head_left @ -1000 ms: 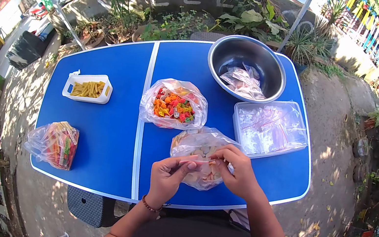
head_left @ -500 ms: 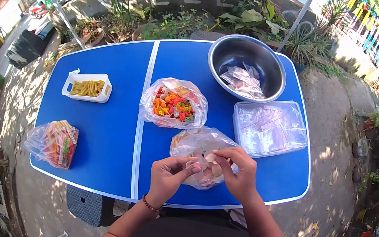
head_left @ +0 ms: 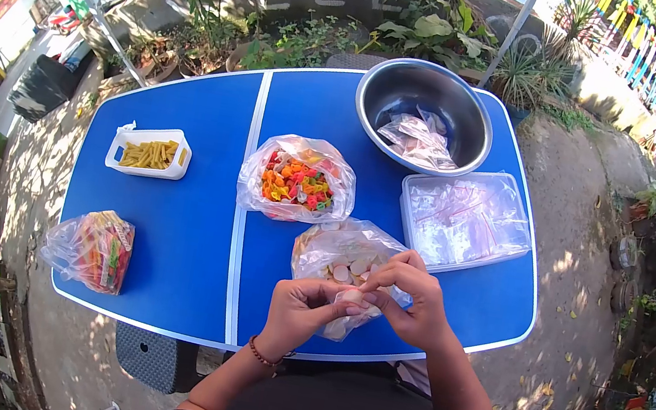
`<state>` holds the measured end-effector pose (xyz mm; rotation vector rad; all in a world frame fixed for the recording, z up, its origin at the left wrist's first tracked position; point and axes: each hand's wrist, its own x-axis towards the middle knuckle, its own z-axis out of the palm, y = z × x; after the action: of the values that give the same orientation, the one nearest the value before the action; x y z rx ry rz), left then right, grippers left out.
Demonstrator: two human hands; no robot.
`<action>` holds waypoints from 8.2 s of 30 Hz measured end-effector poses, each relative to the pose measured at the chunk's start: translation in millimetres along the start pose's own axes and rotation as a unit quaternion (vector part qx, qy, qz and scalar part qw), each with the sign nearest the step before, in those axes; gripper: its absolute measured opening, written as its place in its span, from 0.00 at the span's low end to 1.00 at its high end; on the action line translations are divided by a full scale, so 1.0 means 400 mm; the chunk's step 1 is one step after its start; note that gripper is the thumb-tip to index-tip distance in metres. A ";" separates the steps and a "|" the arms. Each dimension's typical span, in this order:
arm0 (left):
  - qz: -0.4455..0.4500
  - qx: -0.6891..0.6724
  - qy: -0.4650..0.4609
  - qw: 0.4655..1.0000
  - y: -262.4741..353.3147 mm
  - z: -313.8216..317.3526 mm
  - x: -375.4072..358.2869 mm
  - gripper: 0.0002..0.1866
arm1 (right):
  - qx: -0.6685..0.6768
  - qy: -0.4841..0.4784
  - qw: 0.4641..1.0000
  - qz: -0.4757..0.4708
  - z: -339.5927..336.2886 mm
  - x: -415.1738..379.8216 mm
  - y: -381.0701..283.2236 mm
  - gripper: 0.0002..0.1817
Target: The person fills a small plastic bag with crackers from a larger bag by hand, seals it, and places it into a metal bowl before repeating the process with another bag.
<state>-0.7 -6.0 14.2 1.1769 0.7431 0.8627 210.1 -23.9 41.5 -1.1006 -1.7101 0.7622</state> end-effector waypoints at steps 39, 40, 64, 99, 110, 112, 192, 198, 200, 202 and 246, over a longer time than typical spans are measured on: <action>-0.037 -0.026 0.037 0.998 -0.012 -0.008 -0.001 0.12 | 0.169 0.044 0.976 0.131 -0.008 -0.025 0.020 0.10; -0.036 -0.023 0.027 0.999 -0.007 -0.007 -0.002 0.12 | 0.165 0.035 0.979 0.117 -0.014 -0.024 0.022 0.09; -0.056 -0.056 -0.061 0.995 -0.040 -0.003 0.008 0.14 | -0.021 -0.158 0.985 0.062 -0.038 -0.006 0.006 0.10; -0.054 -0.032 0.016 0.998 -0.027 0.008 -0.003 0.11 | 0.209 0.030 0.952 0.223 -0.005 -0.019 0.018 0.05; -0.057 -0.047 -0.003 0.997 -0.025 0.005 -0.007 0.12 | 0.099 -0.058 0.986 0.123 -0.007 -0.014 0.004 0.07; -0.057 -0.051 0.000 0.997 -0.030 0.005 -0.007 0.12 | 0.062 -0.065 0.992 0.087 -0.011 -0.011 -0.001 0.07; -0.080 -0.102 -0.017 0.991 -0.027 -0.008 -0.001 0.12 | -0.006 -0.116 0.992 0.055 -0.013 -0.003 0.002 0.08; -0.069 -0.120 0.018 0.990 -0.035 -0.006 0.003 0.14 | 0.123 -0.025 0.983 0.134 0.005 -0.006 0.000 0.07; -0.062 -0.139 0.053 0.987 -0.034 -0.006 0.006 0.15 | 0.186 0.030 0.949 0.252 0.021 -0.010 0.011 0.05; -0.055 -0.149 0.075 0.984 -0.038 -0.012 0.009 0.17 | -0.057 -0.069 0.981 0.169 0.025 -0.031 0.050 0.05; -0.097 -0.150 0.016 0.984 -0.049 -0.004 -0.002 0.18 | 0.010 -0.121 0.987 0.100 -0.014 -0.008 -0.016 0.09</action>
<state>0.9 -8.8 -5.1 0.8105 0.7139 0.7992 213.6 -29.5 47.7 -1.2194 -1.8051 1.0741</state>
